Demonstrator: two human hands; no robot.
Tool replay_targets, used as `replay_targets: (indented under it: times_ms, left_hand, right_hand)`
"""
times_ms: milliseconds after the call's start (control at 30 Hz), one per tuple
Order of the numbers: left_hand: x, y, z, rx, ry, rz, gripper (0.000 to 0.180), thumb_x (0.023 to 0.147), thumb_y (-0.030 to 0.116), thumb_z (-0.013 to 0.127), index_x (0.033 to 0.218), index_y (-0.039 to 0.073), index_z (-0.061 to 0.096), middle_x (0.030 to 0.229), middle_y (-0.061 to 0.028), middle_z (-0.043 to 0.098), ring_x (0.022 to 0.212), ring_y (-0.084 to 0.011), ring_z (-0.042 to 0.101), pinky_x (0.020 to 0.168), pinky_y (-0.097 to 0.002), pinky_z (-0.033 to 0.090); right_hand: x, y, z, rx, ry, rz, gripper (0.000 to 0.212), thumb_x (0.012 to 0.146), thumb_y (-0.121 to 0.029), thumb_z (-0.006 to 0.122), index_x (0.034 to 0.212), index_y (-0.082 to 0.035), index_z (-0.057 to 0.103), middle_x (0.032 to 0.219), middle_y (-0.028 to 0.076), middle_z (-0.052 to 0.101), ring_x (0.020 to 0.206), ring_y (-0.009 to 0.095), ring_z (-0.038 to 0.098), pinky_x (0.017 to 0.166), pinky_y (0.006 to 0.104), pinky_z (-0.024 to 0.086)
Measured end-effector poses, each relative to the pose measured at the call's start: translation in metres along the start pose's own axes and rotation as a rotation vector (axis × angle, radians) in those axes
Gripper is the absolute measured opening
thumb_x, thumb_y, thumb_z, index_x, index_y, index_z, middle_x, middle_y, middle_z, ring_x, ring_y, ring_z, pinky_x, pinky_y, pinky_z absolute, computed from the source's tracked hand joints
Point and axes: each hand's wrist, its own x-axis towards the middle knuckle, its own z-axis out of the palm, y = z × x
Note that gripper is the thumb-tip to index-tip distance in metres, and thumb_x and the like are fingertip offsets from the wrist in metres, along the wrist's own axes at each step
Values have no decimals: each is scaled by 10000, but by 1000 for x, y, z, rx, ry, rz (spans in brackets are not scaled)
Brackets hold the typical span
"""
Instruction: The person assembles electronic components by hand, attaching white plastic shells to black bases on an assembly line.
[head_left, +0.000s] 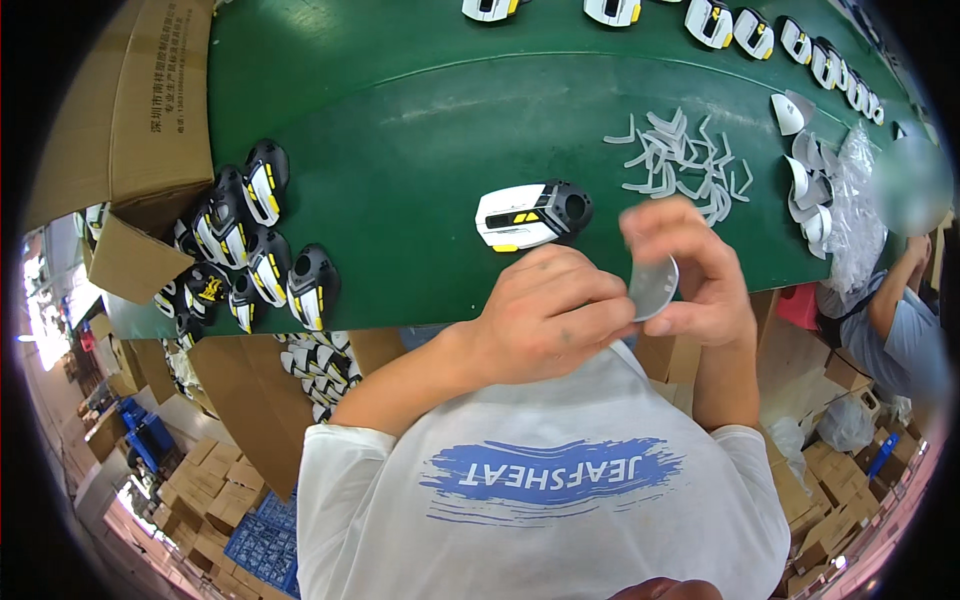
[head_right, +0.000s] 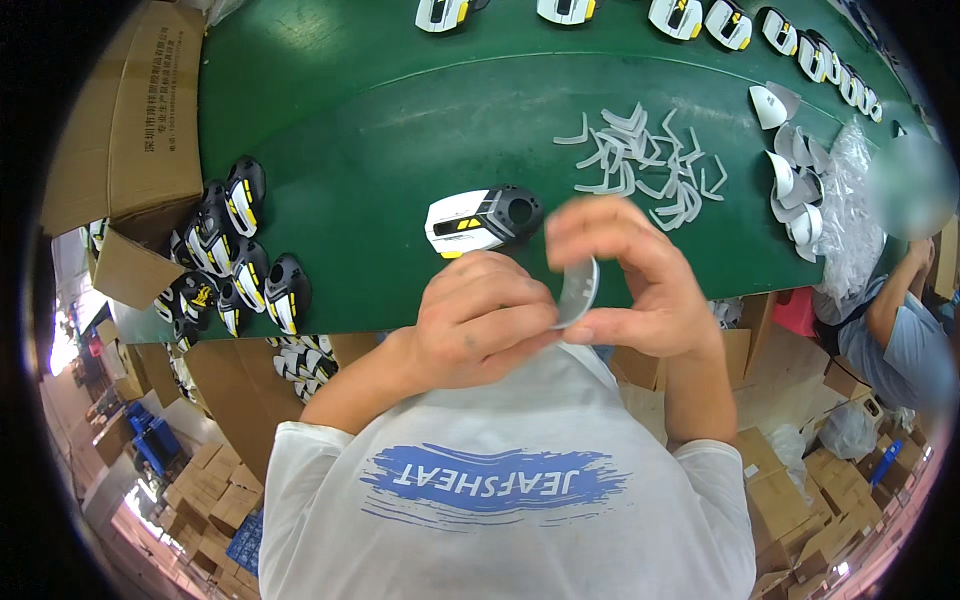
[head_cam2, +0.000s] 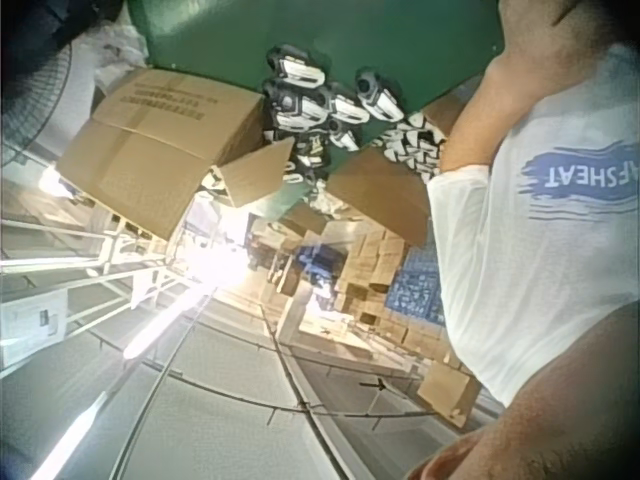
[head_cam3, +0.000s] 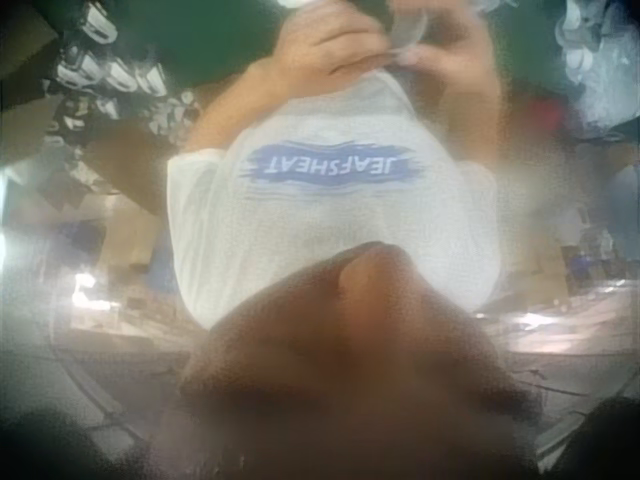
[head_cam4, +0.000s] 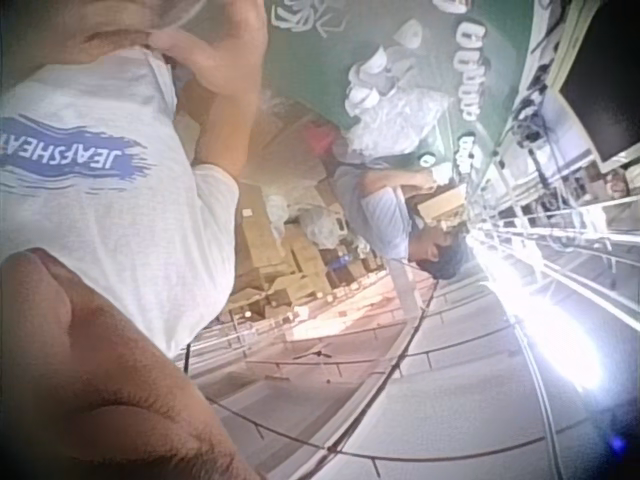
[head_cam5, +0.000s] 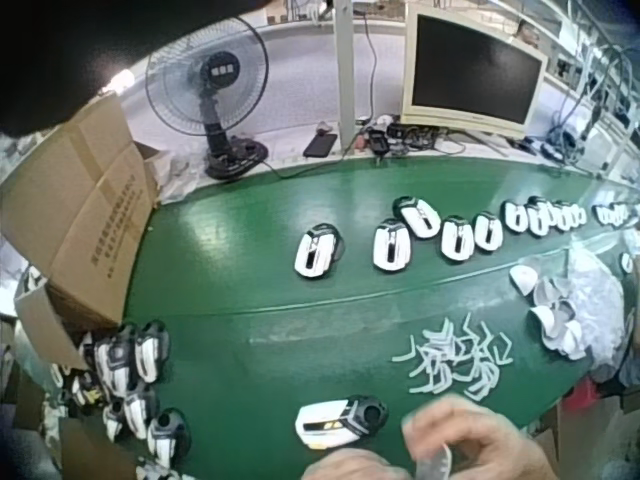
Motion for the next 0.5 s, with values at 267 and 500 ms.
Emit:
replay_targets:
  times_ms: [267,500]
  left_hand:
    - [-20,-2,12,178,81,32,359,658,125,957,981,92,803,1008,-43,771,829,-259,724,775,-384,615]
    - [-23,-33,-36,431,-18,-217,798,889,338,939,1553,43,610,1477,-165,675,1353,-379,623,1163,-552,476]
  right_hand:
    - [-26,28,45,54,331,54,914,833,-371,1019,1527,87,640,1447,266,734,1286,290,736,1122,410,580]
    - [-20,32,36,49,501,323,732,859,-224,997,1449,88,694,1365,226,788,1219,250,776,1092,383,601]
